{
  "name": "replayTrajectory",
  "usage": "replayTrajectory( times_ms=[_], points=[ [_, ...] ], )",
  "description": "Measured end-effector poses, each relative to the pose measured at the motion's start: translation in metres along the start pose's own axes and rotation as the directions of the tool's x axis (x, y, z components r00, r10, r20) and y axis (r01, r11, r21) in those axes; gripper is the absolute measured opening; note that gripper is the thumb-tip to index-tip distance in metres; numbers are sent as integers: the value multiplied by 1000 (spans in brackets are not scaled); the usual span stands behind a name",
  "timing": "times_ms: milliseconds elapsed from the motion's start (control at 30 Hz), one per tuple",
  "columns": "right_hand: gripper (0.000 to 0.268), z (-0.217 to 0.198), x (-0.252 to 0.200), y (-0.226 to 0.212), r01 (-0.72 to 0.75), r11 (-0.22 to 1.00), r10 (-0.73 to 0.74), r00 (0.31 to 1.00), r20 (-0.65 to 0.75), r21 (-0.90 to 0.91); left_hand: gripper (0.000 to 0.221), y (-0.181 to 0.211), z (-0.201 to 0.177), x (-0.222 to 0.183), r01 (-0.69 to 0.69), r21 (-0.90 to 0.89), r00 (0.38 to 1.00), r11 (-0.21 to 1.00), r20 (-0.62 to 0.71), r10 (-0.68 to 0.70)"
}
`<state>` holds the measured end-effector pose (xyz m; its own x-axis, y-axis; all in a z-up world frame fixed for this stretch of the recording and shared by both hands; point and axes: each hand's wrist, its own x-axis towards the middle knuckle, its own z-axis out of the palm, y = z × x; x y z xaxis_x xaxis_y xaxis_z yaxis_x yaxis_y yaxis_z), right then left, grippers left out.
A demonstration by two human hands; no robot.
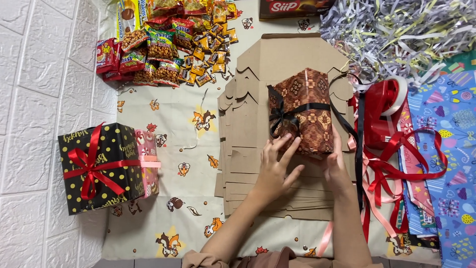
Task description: The person ties a black ribbon around a wrapped gift, then assembles a cardboard box by folding its sides, adding red decorative paper to the interior, filling it with shredded paper, and placing a packaged snack inside.
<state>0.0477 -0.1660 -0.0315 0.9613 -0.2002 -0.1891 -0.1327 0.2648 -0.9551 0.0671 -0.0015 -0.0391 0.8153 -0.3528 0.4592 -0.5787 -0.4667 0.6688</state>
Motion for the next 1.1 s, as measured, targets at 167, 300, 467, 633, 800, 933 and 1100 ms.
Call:
replayTrajectory(
  times_ms=[167, 300, 467, 633, 800, 933, 1100],
  points=[
    [91, -23, 4, 34, -54, 986, 69, 993, -95, 160, 59, 6, -1, 8, -50, 79, 993, 996, 110, 41],
    [93, -18, 4, 20, -118, 938, 139, 989, -44, 326, 45, 1, -12, 13, 65, -356, 997, 932, -11, -74],
    [96, -5, -1, 26, -141, 874, 158, 988, 4, 465, 35, -24, -10, 9, 387, -716, 759, 581, -110, -642],
    [99, 15, -8, 32, -257, 845, 254, 965, 71, 469, 84, -21, -32, 18, 539, -803, 691, 255, 248, -679],
    [98, 11, -9, 49, -165, 968, 129, 973, 194, 187, 112, -37, -46, 18, 655, -684, 627, 321, 255, -736],
    [121, 7, -2, 43, -125, 992, 122, 980, 158, 10, 110, -29, -54, 22, 627, -654, 693, 423, 221, -686],
    [87, 28, -6, 31, -46, 997, 42, 997, 61, 66, 95, -27, -54, 24, 470, -729, 796, 498, 106, -596]
  ],
)
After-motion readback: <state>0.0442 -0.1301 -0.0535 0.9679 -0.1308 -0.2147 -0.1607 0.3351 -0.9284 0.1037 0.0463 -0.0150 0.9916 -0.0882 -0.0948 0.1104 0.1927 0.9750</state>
